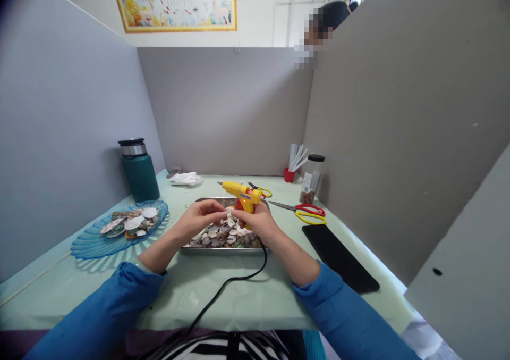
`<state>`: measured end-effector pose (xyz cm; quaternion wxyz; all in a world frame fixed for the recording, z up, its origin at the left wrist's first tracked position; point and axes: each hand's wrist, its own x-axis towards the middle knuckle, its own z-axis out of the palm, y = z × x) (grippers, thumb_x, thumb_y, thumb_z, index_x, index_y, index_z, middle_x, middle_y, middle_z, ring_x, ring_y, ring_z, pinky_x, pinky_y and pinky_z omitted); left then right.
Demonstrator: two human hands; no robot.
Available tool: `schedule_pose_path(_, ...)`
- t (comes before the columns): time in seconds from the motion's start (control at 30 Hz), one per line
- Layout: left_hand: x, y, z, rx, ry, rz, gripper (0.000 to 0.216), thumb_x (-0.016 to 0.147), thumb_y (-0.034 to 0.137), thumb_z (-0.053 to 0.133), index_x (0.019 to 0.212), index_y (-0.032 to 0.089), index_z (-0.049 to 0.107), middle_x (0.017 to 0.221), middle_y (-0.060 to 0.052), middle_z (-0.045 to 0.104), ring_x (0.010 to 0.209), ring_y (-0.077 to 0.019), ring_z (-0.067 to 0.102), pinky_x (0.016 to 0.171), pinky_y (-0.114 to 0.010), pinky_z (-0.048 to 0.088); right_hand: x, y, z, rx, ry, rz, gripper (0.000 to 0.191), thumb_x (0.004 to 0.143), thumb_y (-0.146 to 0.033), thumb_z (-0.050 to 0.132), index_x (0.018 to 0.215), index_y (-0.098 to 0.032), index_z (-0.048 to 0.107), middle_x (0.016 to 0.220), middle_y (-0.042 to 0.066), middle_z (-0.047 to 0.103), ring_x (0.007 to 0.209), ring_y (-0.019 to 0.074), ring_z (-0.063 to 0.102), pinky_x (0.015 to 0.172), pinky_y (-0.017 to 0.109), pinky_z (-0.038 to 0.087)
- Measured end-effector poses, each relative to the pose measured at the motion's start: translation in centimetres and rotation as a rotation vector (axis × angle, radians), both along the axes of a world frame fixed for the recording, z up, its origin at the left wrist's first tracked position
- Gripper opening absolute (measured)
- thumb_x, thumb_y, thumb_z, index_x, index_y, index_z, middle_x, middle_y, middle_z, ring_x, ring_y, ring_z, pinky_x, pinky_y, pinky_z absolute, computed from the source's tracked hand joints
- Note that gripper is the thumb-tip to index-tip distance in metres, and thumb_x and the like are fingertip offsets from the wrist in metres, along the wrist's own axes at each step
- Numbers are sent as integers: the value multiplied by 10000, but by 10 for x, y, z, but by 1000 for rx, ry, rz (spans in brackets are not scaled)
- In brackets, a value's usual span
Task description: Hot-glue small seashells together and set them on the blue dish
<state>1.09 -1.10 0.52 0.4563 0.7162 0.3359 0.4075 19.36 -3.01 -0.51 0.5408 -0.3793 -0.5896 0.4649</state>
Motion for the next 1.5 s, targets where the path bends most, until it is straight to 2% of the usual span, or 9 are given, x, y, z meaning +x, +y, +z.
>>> schedule_pose_path(0.23,-2,1,-2,253,155,164,224,724,361,633,783,149,671,702,-25,651,610,-118,535,575,-221,422,0,1,-1,29,-34,-10,272,674,-358,702,780,-148,566,507,-35,524,454,97,467,460,226,391)
schedule_pose_path(0.57,-5,11,-3,95,-85,255,241,668,349,685,760,135,623,648,-19,629,581,-123,563,564,-234,445,2,1,0,136,-82,-45,343,692,-393,684,914,-145,603,609,-29,536,455,78,454,443,215,383)
schedule_pose_path(0.77,-7,10,3,77,-139,339,249,637,340,709,731,128,620,619,-20,629,564,-128,570,547,-236,448,6,4,-3,212,-283,-114,284,711,-380,661,856,-136,641,641,0,578,512,110,486,480,237,405)
schedule_pose_path(0.93,-12,16,4,79,-218,407,245,610,322,728,712,125,623,614,-16,629,554,-118,563,548,-232,452,11,6,-7,412,-464,-233,221,757,-342,622,867,-151,622,743,14,619,637,148,546,591,260,435)
schedule_pose_path(1.07,-15,19,3,53,-258,385,257,622,324,729,733,118,622,594,-16,624,565,-118,572,584,-244,475,13,3,-6,607,-611,-225,164,791,-253,587,933,-172,602,838,23,632,735,161,568,684,269,435)
schedule_pose_path(1.2,-15,19,3,-4,-318,340,268,611,313,745,738,110,624,644,-33,650,613,-122,601,639,-254,494,13,1,-6,748,-718,-186,220,789,-153,532,1002,-184,579,953,50,638,852,180,577,755,281,431)
schedule_pose_path(1.5,-17,23,-3,-69,-414,271,291,580,303,775,746,110,634,672,-40,671,633,-129,631,666,-260,511,14,2,-10,782,-792,-180,300,753,-110,504,1038,-191,555,1008,61,629,901,197,571,774,292,436)
